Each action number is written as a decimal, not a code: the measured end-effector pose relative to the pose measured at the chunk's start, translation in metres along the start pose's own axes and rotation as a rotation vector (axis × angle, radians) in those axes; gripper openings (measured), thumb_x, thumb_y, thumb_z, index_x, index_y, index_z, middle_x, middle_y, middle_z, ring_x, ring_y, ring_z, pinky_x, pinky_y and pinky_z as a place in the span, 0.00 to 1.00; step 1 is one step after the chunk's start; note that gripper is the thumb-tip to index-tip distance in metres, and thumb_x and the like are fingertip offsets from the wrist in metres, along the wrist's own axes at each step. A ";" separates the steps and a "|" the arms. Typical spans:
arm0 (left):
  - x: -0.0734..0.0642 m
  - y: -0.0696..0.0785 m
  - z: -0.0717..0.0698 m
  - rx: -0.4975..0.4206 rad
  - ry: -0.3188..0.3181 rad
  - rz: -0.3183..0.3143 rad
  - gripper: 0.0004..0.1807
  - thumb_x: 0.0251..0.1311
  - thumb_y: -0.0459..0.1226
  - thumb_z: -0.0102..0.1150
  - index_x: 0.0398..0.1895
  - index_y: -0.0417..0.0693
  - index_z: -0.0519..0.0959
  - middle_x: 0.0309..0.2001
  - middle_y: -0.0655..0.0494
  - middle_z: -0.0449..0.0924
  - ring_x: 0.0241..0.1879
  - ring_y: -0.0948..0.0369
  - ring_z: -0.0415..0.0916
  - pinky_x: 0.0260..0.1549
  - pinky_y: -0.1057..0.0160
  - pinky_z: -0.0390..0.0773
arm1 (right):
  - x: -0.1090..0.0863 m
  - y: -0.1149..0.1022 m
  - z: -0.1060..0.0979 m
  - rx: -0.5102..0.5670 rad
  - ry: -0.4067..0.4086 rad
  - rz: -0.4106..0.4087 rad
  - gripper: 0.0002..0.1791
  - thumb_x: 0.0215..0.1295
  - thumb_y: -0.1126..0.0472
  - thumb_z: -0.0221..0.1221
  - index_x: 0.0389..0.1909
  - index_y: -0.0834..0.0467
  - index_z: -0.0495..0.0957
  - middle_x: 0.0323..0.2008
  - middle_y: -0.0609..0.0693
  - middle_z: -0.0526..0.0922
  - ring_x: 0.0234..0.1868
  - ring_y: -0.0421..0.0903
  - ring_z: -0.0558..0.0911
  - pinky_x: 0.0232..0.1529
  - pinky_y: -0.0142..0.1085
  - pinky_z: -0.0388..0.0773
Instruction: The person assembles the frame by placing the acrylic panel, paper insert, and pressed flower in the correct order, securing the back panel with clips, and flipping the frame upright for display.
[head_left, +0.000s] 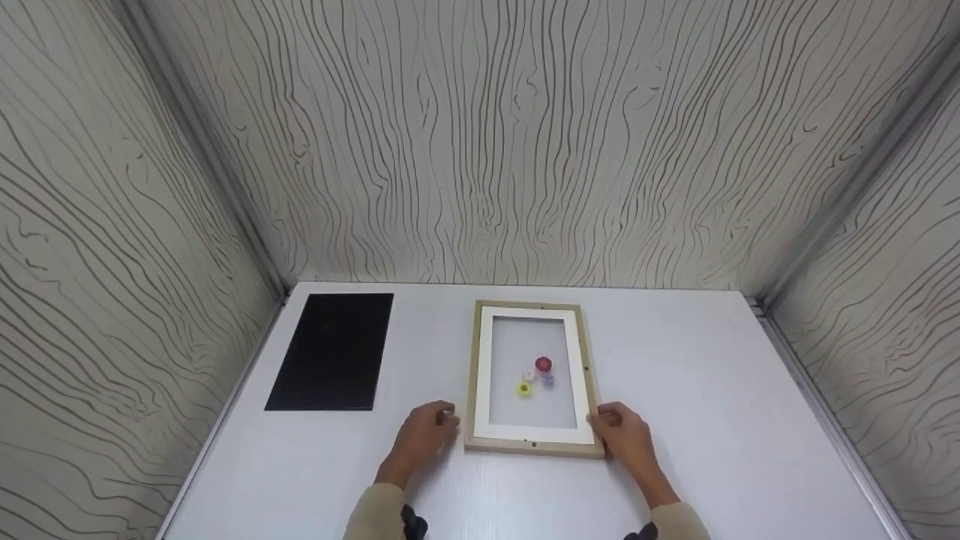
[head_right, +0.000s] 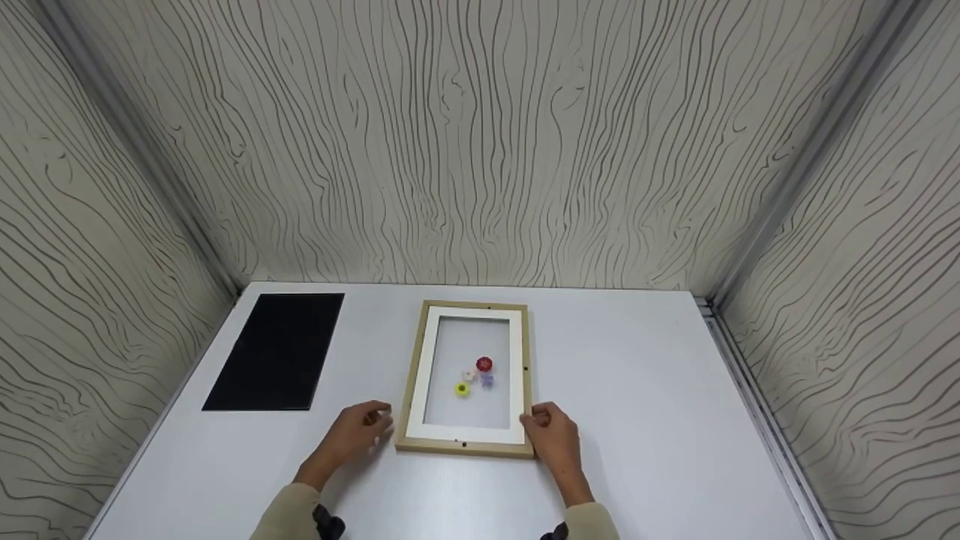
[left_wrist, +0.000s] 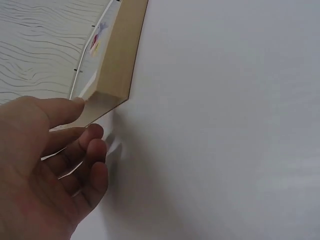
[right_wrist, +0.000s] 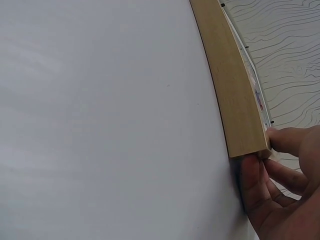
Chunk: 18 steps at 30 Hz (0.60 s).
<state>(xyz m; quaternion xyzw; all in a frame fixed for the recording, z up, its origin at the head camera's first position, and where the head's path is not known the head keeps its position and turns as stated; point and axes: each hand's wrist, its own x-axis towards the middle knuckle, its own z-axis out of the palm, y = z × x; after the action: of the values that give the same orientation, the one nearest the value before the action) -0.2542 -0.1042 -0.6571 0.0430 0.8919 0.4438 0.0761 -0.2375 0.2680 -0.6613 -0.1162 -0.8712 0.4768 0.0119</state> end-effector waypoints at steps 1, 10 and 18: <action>0.001 -0.002 -0.004 0.007 0.027 -0.007 0.19 0.74 0.41 0.62 0.61 0.40 0.83 0.44 0.51 0.85 0.42 0.58 0.80 0.44 0.52 0.83 | 0.000 0.000 0.000 0.003 -0.002 0.001 0.17 0.74 0.57 0.66 0.54 0.66 0.82 0.42 0.58 0.88 0.34 0.44 0.84 0.29 0.34 0.79; 0.015 -0.027 -0.058 0.039 0.253 -0.078 0.15 0.74 0.35 0.60 0.57 0.37 0.85 0.38 0.51 0.83 0.37 0.58 0.77 0.41 0.55 0.80 | 0.002 0.003 0.002 0.011 -0.003 0.020 0.18 0.73 0.56 0.67 0.54 0.65 0.83 0.43 0.58 0.88 0.37 0.46 0.85 0.32 0.34 0.80; 0.016 -0.056 -0.112 0.133 0.303 -0.134 0.19 0.75 0.35 0.56 0.63 0.32 0.80 0.54 0.37 0.83 0.53 0.47 0.82 0.54 0.44 0.82 | 0.002 0.002 0.000 -0.001 -0.025 0.029 0.18 0.73 0.55 0.66 0.54 0.65 0.82 0.43 0.56 0.88 0.40 0.47 0.84 0.36 0.35 0.79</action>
<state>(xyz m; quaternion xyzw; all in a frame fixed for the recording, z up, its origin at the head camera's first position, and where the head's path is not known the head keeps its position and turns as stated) -0.2900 -0.2237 -0.6371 -0.0787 0.9214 0.3792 -0.0327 -0.2388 0.2695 -0.6630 -0.1227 -0.8699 0.4777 -0.0059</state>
